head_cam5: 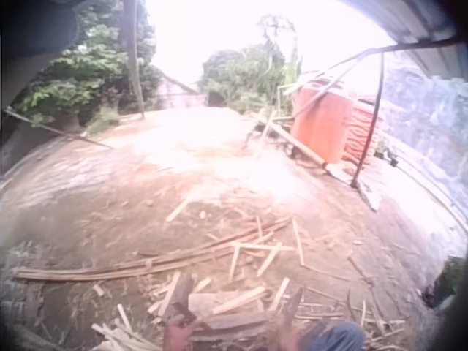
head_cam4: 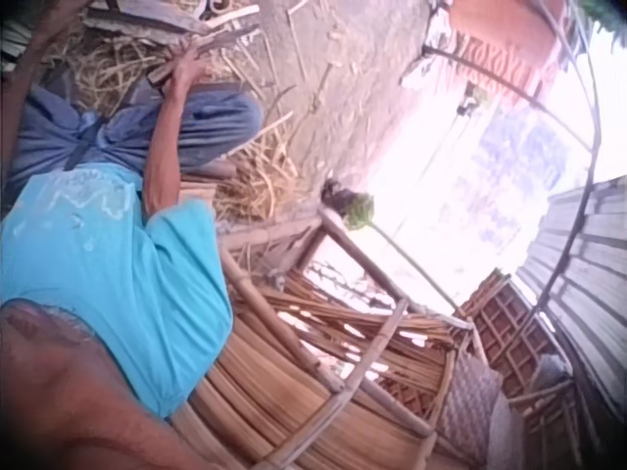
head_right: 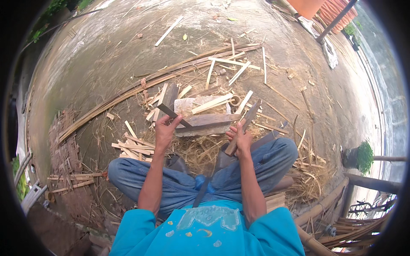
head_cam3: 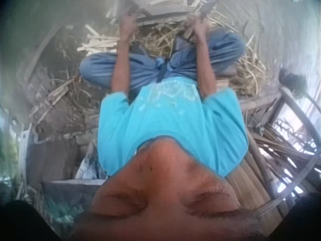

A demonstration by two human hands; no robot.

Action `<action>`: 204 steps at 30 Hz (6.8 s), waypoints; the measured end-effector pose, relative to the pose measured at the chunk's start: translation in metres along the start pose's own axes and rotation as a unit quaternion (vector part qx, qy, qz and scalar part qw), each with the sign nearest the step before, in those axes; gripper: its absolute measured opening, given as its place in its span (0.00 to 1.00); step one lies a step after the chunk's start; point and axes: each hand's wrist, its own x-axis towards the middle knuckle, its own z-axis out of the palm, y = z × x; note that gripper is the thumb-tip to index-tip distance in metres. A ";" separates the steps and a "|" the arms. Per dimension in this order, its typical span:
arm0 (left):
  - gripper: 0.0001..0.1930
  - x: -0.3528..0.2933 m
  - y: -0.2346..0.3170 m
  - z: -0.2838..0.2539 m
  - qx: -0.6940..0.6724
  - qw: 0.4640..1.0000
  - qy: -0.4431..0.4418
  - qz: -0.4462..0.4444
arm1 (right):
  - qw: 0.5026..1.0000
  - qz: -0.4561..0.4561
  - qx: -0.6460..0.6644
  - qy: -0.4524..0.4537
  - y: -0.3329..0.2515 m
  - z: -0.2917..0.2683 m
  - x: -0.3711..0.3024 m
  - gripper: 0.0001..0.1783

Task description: The person sits cross-legged on the ground and uses a large knife to split bamboo strips into thinner pieces. They repeatedly position the bamboo on a wooden block, strike it with the knife, and separate the resulting strips.

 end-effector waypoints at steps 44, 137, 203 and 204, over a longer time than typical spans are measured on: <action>0.24 -0.023 -0.001 0.026 0.113 0.988 -0.010 0.106 | 0.931 -0.038 -0.133 -0.338 -0.063 0.115 -0.139 0.29; 0.27 0.109 0.138 0.071 0.382 0.819 -0.121 0.411 | 0.910 -0.065 -0.254 -0.321 -0.064 0.120 -0.133 0.29; 0.20 -0.015 0.060 -0.024 0.374 0.924 0.076 0.033 | 0.906 0.068 -0.279 -0.310 0.066 0.086 -0.015 0.43; 0.20 -0.020 0.059 -0.038 0.379 0.921 0.089 0.023 | 0.907 0.071 -0.268 -0.316 0.064 0.082 -0.019 0.43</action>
